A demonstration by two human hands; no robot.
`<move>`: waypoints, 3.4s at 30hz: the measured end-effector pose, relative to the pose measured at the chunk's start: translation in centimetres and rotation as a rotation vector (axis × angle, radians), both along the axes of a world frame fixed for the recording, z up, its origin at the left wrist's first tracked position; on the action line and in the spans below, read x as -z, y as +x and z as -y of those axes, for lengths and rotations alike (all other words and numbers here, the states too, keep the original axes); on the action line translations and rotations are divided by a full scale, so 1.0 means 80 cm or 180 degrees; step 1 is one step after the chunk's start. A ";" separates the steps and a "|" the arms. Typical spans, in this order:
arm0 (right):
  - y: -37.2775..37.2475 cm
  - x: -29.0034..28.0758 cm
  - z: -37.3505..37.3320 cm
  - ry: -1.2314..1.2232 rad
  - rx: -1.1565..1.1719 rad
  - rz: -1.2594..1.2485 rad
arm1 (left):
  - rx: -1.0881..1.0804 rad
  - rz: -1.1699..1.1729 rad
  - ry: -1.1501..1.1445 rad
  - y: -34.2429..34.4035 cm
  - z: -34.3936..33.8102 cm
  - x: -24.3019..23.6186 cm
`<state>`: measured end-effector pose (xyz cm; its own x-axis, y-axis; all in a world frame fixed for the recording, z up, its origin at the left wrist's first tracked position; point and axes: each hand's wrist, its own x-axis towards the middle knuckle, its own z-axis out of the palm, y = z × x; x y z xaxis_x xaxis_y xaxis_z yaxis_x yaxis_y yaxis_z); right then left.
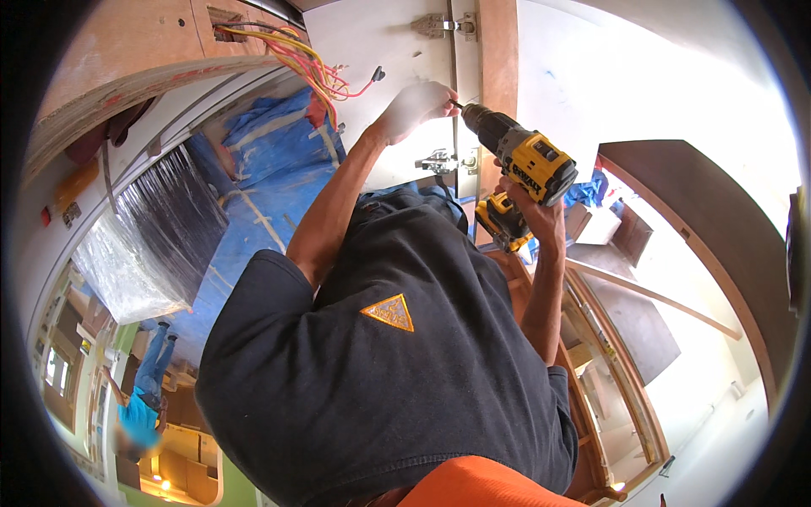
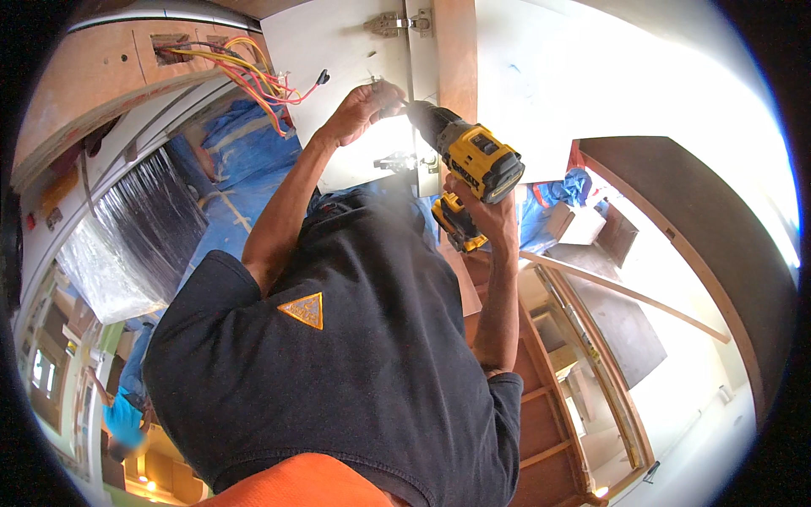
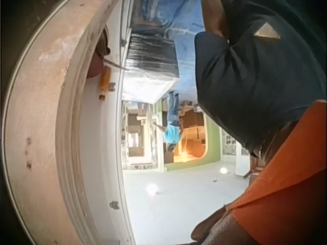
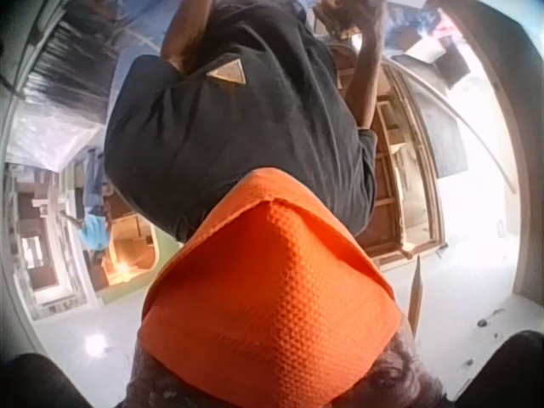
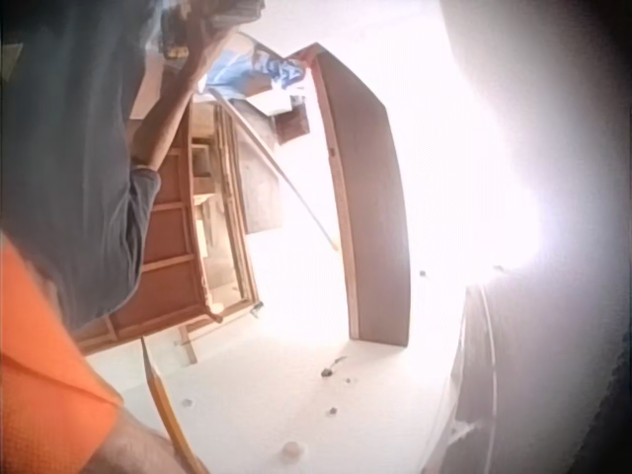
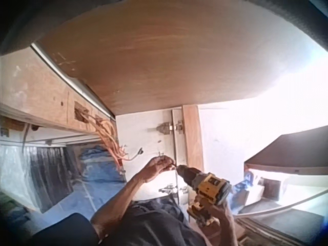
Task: The person picks up a wooden cabinet door, positions it against a wall-mounted cabinet frame, and uses a cordless drill to attach the door with screws. The person aligns the door and fastens multiple screws to secure it in place.
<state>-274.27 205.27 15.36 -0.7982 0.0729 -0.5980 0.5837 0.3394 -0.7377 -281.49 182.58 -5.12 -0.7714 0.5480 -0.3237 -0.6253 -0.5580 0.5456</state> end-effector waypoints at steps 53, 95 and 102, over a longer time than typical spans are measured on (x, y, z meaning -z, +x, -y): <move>-0.323 0.044 -0.005 0.1012 -0.1760 0.0459 | -0.1357 0.0767 -0.0436 -0.057 -0.171 -0.037; -0.331 0.053 -0.003 0.1423 -0.2032 0.0442 | -0.0719 -0.3869 -0.3962 -0.065 -0.215 0.006; -0.345 0.051 0.006 0.1768 -0.2251 0.0659 | -0.0516 -0.3986 -0.4024 -0.062 -0.214 0.008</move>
